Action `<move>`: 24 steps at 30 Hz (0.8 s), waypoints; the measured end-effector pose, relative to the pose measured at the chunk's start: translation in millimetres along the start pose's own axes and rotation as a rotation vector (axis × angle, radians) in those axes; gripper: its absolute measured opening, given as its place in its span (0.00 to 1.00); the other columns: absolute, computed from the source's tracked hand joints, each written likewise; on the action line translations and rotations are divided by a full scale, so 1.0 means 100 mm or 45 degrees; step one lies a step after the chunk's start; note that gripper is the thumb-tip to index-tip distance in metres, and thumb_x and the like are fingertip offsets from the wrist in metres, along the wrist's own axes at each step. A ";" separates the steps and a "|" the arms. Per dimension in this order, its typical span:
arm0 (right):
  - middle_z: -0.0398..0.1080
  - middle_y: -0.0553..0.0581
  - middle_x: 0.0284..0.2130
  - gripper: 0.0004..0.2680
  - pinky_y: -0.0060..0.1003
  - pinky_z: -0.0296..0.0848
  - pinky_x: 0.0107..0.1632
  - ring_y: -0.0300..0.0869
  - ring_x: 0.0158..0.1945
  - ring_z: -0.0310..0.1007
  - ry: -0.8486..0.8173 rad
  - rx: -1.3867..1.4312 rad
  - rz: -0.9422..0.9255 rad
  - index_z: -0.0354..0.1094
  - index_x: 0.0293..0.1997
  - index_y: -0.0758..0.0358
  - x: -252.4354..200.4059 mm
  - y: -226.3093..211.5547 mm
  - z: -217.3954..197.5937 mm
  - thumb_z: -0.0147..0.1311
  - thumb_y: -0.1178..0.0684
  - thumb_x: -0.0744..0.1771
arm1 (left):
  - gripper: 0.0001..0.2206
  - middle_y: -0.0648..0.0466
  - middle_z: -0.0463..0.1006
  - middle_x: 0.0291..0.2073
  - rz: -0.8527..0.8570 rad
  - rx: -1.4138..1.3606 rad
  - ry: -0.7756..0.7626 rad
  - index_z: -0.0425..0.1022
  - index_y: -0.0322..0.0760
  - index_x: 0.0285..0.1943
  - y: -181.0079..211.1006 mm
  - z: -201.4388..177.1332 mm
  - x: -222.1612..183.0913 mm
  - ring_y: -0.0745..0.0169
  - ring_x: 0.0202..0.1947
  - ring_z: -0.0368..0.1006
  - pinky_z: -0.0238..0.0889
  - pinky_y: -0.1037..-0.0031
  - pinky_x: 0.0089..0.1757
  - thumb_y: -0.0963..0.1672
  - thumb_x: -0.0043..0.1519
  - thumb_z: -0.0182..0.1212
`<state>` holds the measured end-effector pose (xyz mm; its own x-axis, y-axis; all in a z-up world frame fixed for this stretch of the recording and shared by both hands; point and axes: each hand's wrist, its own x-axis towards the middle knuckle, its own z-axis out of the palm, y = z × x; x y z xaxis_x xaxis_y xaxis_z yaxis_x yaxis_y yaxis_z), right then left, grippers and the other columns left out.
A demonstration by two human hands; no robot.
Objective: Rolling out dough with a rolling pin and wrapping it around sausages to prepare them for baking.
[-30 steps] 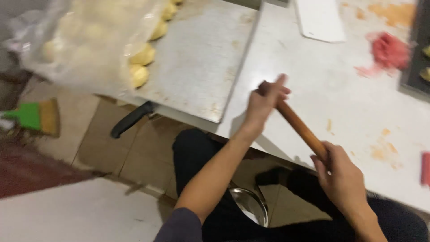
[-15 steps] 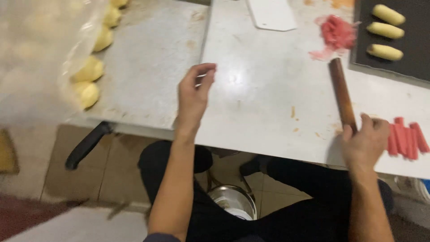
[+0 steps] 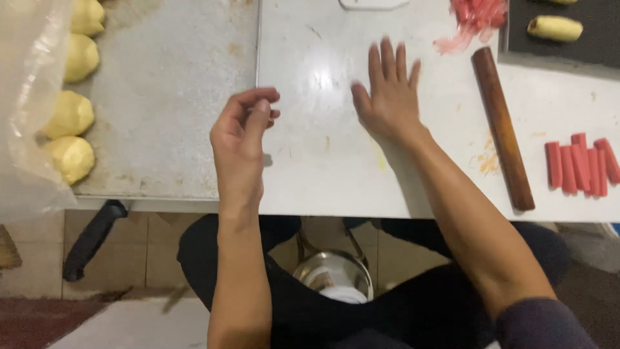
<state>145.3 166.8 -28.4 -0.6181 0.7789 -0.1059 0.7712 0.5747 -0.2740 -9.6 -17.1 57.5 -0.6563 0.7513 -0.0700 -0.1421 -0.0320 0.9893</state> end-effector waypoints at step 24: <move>0.36 0.71 0.69 0.27 0.55 0.36 0.73 0.61 0.73 0.30 0.088 -0.070 -0.692 0.34 0.70 0.72 -0.83 -1.08 0.71 0.31 0.38 0.70 | 0.06 0.53 0.78 0.38 -0.009 -0.119 0.004 0.74 0.39 0.44 -0.16 0.10 0.10 0.65 0.38 0.73 0.69 0.78 0.44 0.42 0.62 0.53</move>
<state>102.3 21.8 -57.8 -0.9197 0.3796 0.1002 0.3514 0.9098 -0.2209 -6.5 -2.8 42.7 -0.6571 0.7498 -0.0774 -0.2154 -0.0883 0.9725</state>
